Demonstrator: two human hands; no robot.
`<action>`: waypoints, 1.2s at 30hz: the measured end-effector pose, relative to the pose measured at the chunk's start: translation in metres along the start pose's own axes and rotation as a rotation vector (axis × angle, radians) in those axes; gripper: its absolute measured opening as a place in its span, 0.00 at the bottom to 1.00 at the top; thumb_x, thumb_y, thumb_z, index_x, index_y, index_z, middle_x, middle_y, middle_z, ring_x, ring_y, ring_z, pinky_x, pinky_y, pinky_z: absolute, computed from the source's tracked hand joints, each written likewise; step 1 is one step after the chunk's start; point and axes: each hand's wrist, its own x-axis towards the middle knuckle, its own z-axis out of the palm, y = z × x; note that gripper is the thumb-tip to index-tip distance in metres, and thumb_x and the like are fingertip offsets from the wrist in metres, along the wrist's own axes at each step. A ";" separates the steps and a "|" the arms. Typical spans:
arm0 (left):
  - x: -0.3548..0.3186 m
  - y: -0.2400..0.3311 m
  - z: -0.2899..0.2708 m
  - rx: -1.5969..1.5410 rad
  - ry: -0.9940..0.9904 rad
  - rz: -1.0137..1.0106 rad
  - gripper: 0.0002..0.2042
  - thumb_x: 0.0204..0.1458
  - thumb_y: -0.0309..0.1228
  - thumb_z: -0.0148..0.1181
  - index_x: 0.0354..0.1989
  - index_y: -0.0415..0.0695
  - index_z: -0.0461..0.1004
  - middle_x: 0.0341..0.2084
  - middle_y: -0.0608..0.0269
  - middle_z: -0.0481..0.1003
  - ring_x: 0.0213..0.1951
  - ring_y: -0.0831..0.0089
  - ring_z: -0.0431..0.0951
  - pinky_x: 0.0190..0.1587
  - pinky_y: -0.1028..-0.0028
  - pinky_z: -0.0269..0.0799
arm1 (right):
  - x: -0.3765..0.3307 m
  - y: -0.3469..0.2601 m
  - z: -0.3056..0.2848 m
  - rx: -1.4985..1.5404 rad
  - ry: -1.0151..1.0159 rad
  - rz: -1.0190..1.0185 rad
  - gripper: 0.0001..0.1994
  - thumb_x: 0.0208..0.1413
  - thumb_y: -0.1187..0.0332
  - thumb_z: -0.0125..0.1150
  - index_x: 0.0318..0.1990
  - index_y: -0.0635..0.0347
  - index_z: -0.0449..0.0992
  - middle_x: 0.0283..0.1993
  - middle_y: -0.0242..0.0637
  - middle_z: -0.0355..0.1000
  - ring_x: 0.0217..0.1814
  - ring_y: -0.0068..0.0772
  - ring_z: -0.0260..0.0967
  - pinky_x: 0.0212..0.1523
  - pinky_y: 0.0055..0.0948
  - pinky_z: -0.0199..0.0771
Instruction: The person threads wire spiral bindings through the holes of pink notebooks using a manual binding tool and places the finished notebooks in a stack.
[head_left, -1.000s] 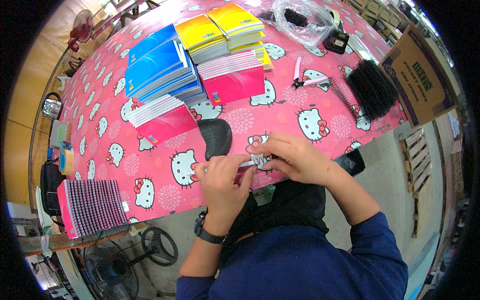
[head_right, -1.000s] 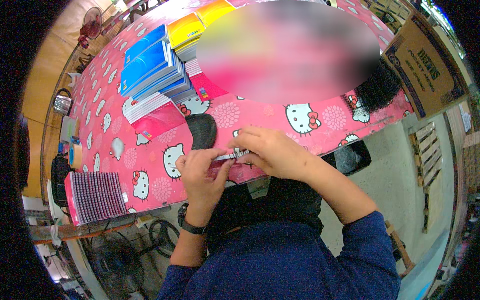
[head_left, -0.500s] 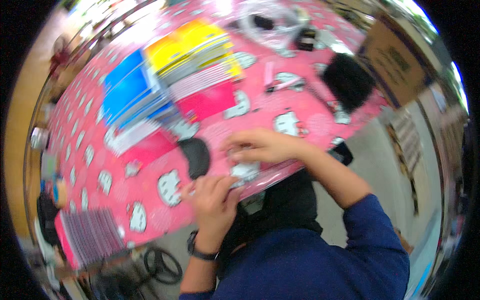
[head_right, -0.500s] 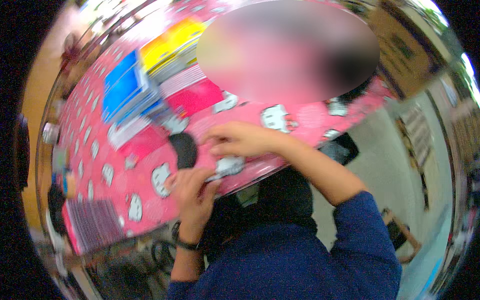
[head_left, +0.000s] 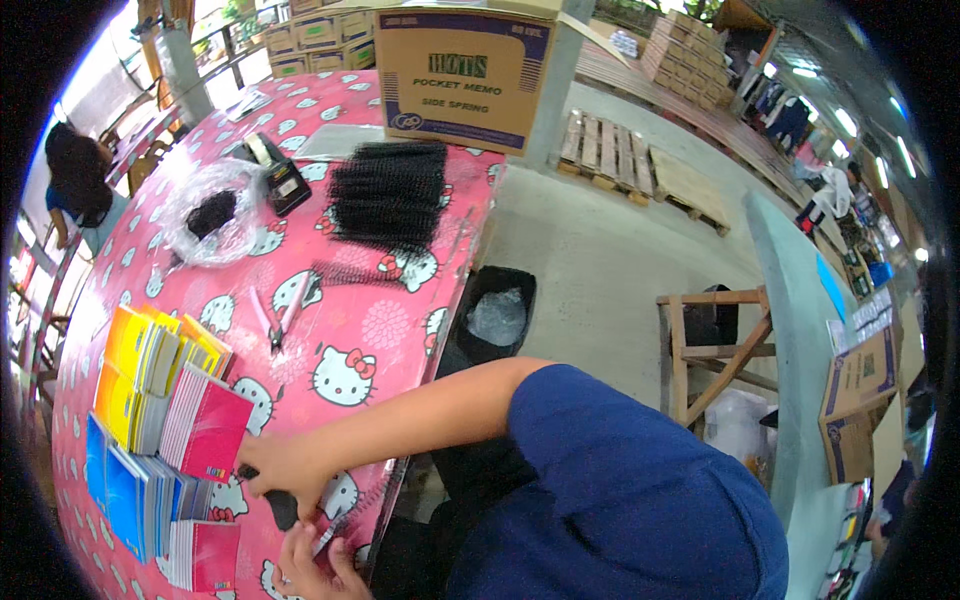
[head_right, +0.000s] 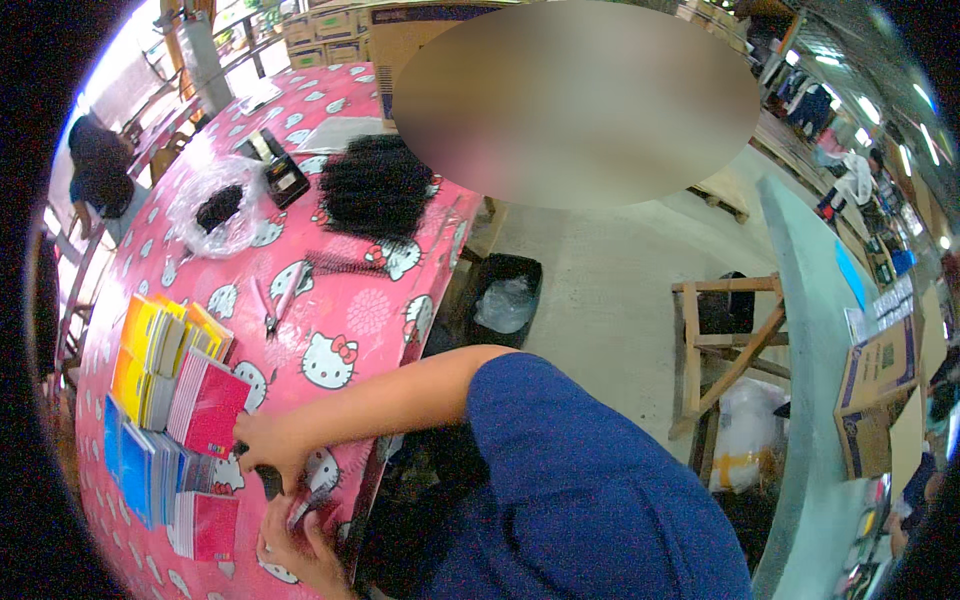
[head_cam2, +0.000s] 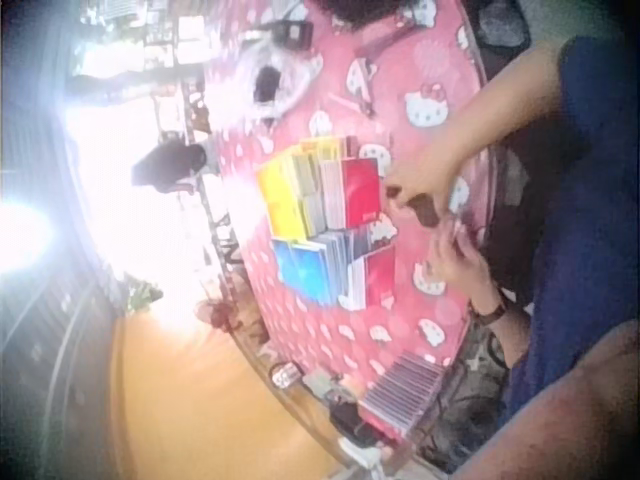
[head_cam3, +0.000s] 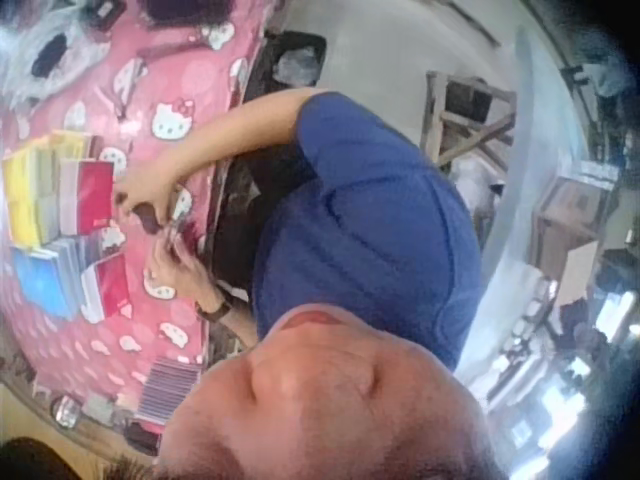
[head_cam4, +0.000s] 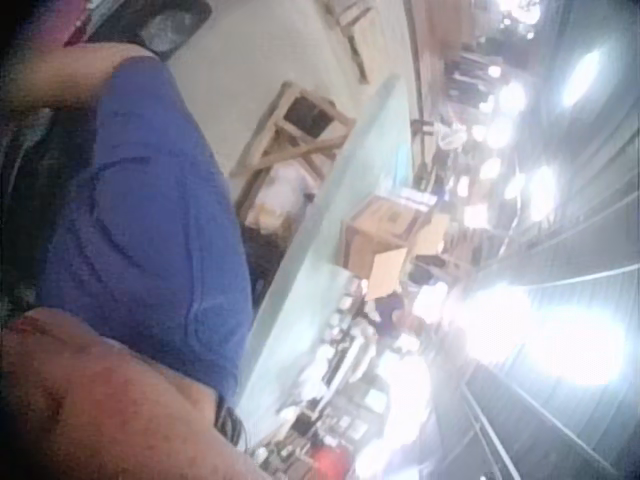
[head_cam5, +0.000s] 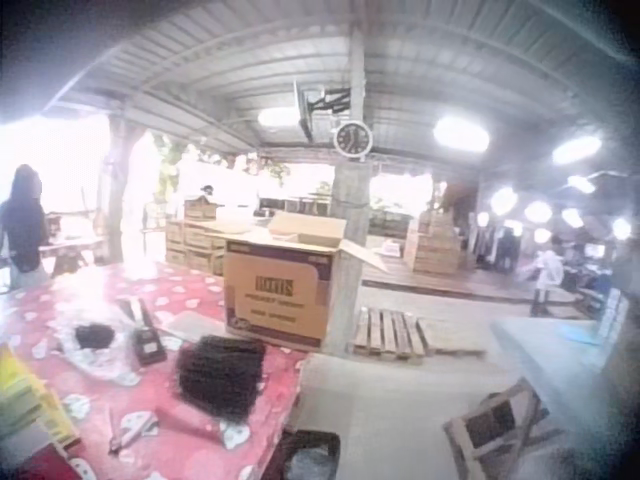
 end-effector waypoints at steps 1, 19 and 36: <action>-0.001 -0.006 -0.001 0.043 -0.055 0.019 0.12 0.53 0.37 0.55 0.38 0.41 0.74 0.34 0.61 0.75 0.42 0.64 0.71 0.54 0.62 0.49 | -0.018 -0.001 -0.013 -0.009 0.047 0.103 0.36 0.21 0.48 0.72 0.45 0.53 0.73 0.51 0.49 0.59 0.54 0.51 0.54 0.51 0.44 0.58; 0.014 0.005 -0.006 -0.037 -0.007 0.056 0.12 0.49 0.37 0.60 0.28 0.39 0.78 0.24 0.54 0.75 0.30 0.59 0.72 0.37 0.62 0.65 | -0.087 -0.003 -0.027 -0.030 0.279 0.232 0.40 0.20 0.42 0.70 0.46 0.53 0.72 0.51 0.46 0.61 0.55 0.45 0.54 0.49 0.42 0.53; 0.012 -0.006 -0.018 -0.028 0.017 -0.115 0.09 0.29 0.29 0.67 0.24 0.47 0.76 0.23 0.66 0.74 0.34 0.67 0.71 0.57 0.59 0.51 | -0.068 -0.039 -0.055 1.034 -0.150 0.232 0.38 0.44 0.33 0.52 0.43 0.65 0.77 0.44 0.46 0.72 0.53 0.42 0.65 0.57 0.40 0.57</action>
